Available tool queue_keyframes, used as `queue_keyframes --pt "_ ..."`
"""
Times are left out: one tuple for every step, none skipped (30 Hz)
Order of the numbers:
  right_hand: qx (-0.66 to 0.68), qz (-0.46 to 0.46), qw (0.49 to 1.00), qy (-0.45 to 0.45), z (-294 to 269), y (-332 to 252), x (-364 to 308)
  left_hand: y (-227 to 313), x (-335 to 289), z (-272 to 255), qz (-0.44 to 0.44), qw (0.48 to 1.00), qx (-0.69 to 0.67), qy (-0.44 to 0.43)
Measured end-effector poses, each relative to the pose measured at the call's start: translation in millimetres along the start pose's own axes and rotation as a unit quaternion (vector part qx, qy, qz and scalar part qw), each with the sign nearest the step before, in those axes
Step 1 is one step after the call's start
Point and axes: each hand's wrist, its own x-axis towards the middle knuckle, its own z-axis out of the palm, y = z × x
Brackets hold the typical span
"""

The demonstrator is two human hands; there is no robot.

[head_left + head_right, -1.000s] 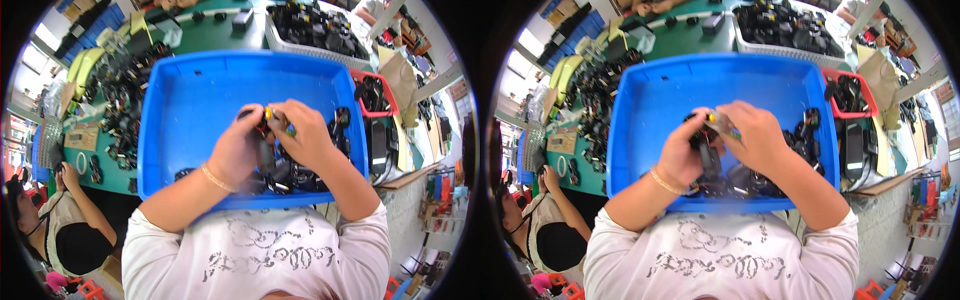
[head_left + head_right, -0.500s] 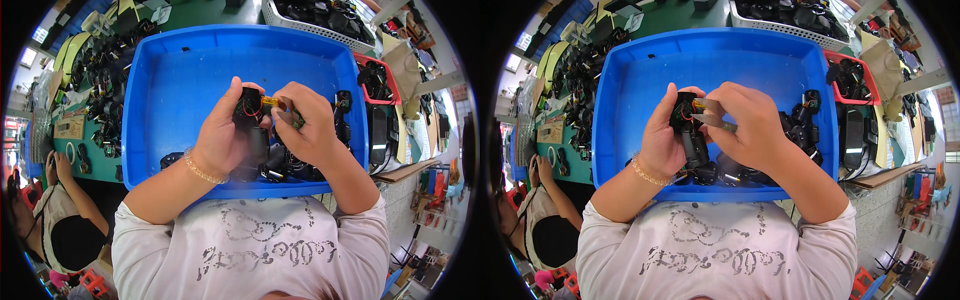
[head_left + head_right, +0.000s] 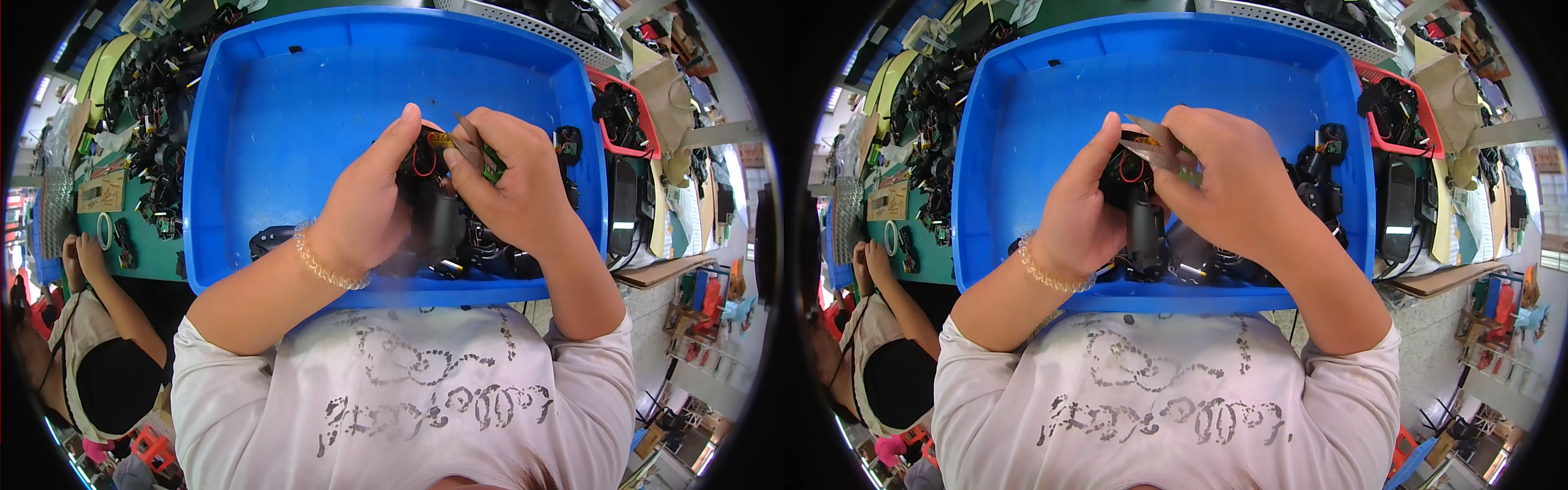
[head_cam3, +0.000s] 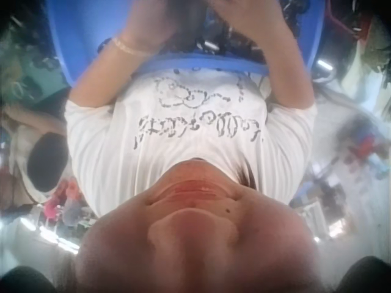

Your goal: The person assembles small electronic components and wiring into plastic device housings by hand.

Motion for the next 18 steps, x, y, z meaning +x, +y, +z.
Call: queue_keyframes --pt "-0.009 -0.012 1.000 -0.006 -0.6 1.1 0.1 -0.3 -0.4 0.3 -0.005 1.000 0.003 0.004" --pt "-0.018 -0.024 0.999 -0.012 -1.0 1.9 0.5 -0.6 -0.3 0.3 -0.006 1.000 0.001 0.005" --pt "-0.017 -0.023 0.999 -0.014 -1.1 2.0 0.6 -0.9 -0.3 0.3 -0.011 1.000 -0.014 0.006" --pt "-0.017 -0.019 1.000 -0.017 -1.0 1.9 0.8 -1.3 -0.4 0.3 -0.016 0.999 -0.029 0.007" --pt "-0.017 -0.015 1.000 -0.019 -1.1 1.4 1.1 -1.1 -0.3 0.4 -0.017 0.999 -0.030 0.008" --pt "-0.017 -0.014 1.000 -0.020 -1.2 0.7 1.0 -0.8 -0.3 0.6 -0.021 0.999 -0.036 0.009" --pt "-0.017 -0.010 1.000 -0.020 -1.3 0.0 0.9 -0.7 -0.5 0.9 -0.024 0.999 -0.042 0.010" --pt "-0.017 -0.006 1.000 -0.020 -1.0 -0.3 0.7 -1.2 -0.6 1.4 -0.025 0.999 -0.043 0.011" --pt "-0.016 -0.004 1.000 -0.021 -1.0 -0.6 0.8 -1.9 -0.5 2.2 -0.025 0.998 -0.046 0.018" --pt "-0.028 0.001 0.999 -0.023 -1.1 -0.9 1.2 -2.5 -0.6 2.5 -0.024 0.998 -0.049 0.024" --pt "-0.039 0.006 0.999 -0.024 -1.2 -1.2 1.6 -2.5 -0.7 2.1 -0.025 0.998 -0.050 0.025" --pt "-0.039 0.007 0.999 -0.025 -1.3 -1.4 1.9 -2.2 -0.5 1.4 -0.028 0.998 -0.042 0.023" --pt "-0.022 0.012 0.999 -0.023 -1.3 -1.4 2.2 -2.2 -0.3 0.7 -0.031 0.999 -0.035 0.021" --pt "-0.006 0.016 1.000 -0.021 -1.2 -1.7 2.5 -2.1 -0.4 0.2 -0.031 0.999 -0.036 0.022" --pt "-0.006 0.017 1.000 -0.022 -0.7 -2.0 2.5 -2.1 -0.4 -0.2 -0.027 0.999 -0.033 0.017" --pt "-0.008 0.018 1.000 -0.018 -0.1 -2.5 2.5 -2.1 -0.6 -0.6 -0.022 0.999 -0.031 0.012" --pt "-0.011 0.019 1.000 -0.015 0.4 -2.9 2.3 -2.5 -0.8 -0.3 -0.022 0.999 -0.032 0.013" --pt "-0.011 0.019 1.000 -0.017 1.0 -3.2 1.9 -2.8 -0.9 0.4 -0.021 0.999 -0.029 0.024"
